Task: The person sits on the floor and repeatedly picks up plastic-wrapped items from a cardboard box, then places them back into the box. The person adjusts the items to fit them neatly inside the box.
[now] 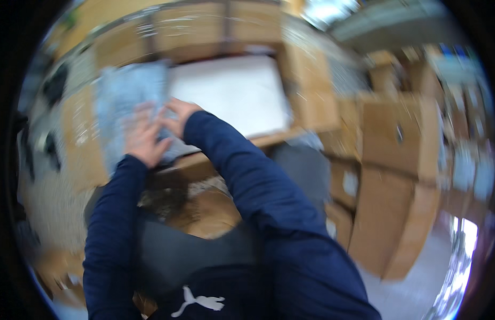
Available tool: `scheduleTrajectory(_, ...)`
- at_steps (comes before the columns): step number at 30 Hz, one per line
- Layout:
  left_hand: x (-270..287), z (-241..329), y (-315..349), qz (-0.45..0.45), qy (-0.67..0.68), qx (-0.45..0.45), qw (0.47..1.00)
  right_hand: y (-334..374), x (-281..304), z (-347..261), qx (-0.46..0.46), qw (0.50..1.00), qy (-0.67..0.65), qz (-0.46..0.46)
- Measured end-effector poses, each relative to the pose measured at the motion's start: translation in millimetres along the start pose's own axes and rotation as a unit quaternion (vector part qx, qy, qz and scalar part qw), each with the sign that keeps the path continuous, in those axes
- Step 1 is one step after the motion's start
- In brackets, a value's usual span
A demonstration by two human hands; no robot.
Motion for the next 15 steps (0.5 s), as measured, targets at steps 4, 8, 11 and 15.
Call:
scheduleTrajectory(4,-13,6,3,0.102,-0.079,-0.038,0.991,119,196,69,0.009,0.963,0.011,0.268)
scheduleTrajectory(8,-23,-9,1,0.153,-0.135,-0.075,0.976,310,314,237,-0.187,0.84,-0.12,0.495)
scheduleTrajectory(11,-28,-14,-1,0.172,-0.144,-0.092,0.97,437,244,376,-0.555,0.744,0.056,0.368)
scheduleTrajectory(15,-28,-9,-3,0.161,-0.122,-0.085,0.976,539,52,455,-0.74,0.666,0.095,-0.025)
Point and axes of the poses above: each hand's wrist, its own y-axis away from the middle knuckle, its own x-axis out of the back of the hand, z = x × y, the point moved 2 cm from there along -y, towards the middle knuckle, and after that the axes turned 5 degrees about z, right-handed, at the moved point
